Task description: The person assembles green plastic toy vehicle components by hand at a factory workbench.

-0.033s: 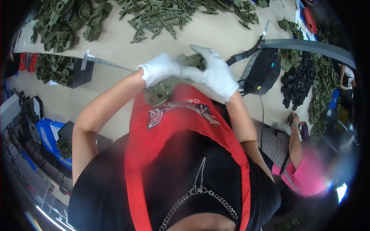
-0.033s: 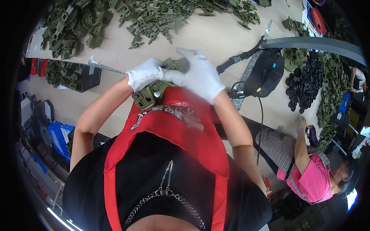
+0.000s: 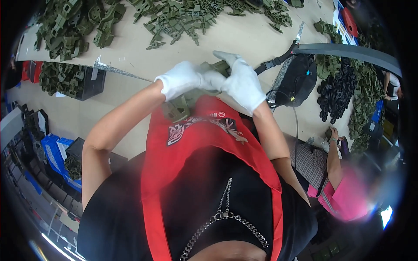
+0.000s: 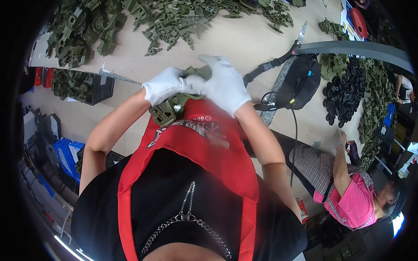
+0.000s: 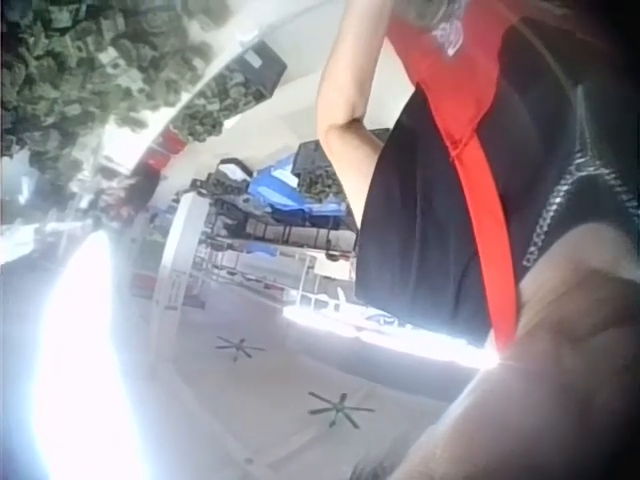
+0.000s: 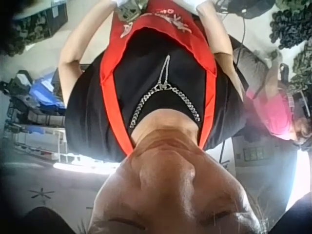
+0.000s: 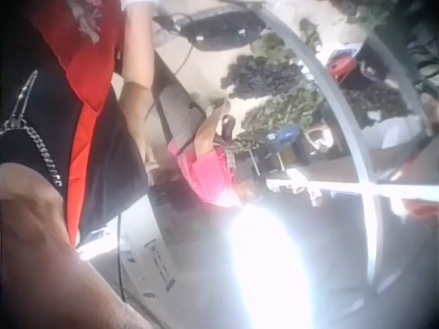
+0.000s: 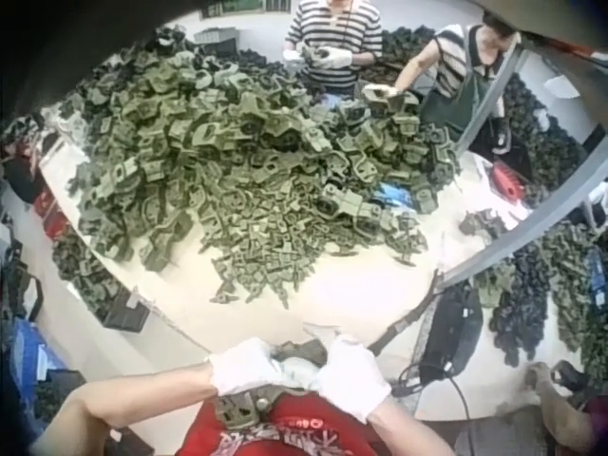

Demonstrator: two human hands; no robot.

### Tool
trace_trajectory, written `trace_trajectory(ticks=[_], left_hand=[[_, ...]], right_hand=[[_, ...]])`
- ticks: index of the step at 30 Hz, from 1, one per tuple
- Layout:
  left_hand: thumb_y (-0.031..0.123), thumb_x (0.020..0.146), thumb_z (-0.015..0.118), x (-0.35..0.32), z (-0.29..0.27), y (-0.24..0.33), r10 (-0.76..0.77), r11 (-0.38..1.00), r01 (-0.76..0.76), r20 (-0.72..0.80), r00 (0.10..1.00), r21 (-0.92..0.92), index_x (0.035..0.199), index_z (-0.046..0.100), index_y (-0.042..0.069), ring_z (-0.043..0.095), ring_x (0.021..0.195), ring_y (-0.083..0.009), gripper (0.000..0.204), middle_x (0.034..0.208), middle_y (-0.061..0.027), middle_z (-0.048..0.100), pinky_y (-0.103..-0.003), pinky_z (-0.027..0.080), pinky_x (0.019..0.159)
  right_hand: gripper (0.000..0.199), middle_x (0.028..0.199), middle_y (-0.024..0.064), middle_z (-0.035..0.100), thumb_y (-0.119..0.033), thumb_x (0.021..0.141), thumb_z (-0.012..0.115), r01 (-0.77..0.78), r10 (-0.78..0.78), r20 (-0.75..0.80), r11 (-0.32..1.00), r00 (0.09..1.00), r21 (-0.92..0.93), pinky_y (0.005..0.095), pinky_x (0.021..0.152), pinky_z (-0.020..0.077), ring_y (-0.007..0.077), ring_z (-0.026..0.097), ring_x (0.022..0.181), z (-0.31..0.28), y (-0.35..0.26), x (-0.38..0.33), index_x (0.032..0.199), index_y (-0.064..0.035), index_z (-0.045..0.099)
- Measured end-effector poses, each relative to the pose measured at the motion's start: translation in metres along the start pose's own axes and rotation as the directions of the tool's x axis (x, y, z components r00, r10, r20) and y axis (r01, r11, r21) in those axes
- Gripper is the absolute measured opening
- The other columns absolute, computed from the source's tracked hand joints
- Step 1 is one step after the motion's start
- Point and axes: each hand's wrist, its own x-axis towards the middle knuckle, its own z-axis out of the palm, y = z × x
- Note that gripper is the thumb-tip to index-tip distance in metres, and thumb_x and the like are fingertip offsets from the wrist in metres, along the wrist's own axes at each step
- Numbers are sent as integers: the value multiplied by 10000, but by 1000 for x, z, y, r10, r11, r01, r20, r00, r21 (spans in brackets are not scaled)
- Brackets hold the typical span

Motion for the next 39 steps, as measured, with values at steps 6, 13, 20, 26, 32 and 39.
trace_trajectory(ticks=[6, 13, 20, 26, 32, 39], left_hand=[[439, 707, 724, -36, -3, 38, -110, 956, 145, -148, 983, 254, 1068, 639, -77, 667, 954, -341, 636, 969, -264, 676, -385, 502, 836], [369, 679, 778, -60, 11, 51, 69, 993, -41, -260, 963, 113, 1170, 614, -5, 676, 939, -306, 638, 996, -210, 687, -358, 506, 866], [267, 728, 769, -41, 14, 25, -48, 979, 17, -150, 987, -202, 1052, 677, -2, 659, 802, -155, 431, 912, -100, 718, -290, 510, 790], [249, 730, 785, -35, -20, 19, -13, 998, 13, -5, 1000, 63, 1223, 570, -29, 622, 1007, -204, 606, 1116, -172, 651, -330, 506, 837], [48, 741, 770, -60, 10, -31, -7, 641, -166, -222, 975, -750, 1355, 449, 21, 629, 1014, -197, 694, 1150, -89, 628, -292, 504, 897], [93, 761, 770, -61, 16, -24, -2, 867, -130, -264, 965, -482, 1332, 452, -51, 602, 1049, -181, 669, 1185, -131, 609, -297, 489, 918]], right_hand=[[661, 1279, 180, 554, -343, 749, 731, 87, -87, -66, 996, 994, -10, 394, 924, 489, 311, 619, 1075, 9, 2, -10, 1293, -30, 524], [562, 1126, 96, 641, 53, 752, 686, -152, 61, 162, 752, 985, 641, 268, 817, 513, 137, 616, 948, -10, 15, -15, 1288, -8, 527], [471, 1045, 78, 653, 33, 786, 678, -222, 232, 58, 782, 971, 582, 244, 769, 511, 119, 618, 869, 14, 9, -11, 1239, 3, 554], [446, 1058, 92, 643, -58, 820, 680, -166, 166, 62, 750, 984, 640, 225, 747, 477, 120, 604, 894, -14, 39, -7, 1235, 32, 547], [373, 946, 34, 632, -91, 840, 670, -134, 333, -59, 529, 941, 838, 206, 664, 453, 79, 562, 741, 0, 69, -44, 1186, 16, 582], [432, 978, 139, 672, -302, 791, 719, 94, -94, 9, 995, 996, -9, 341, 808, 511, 232, 651, 893, 11, -20, -24, 1124, -35, 649]])
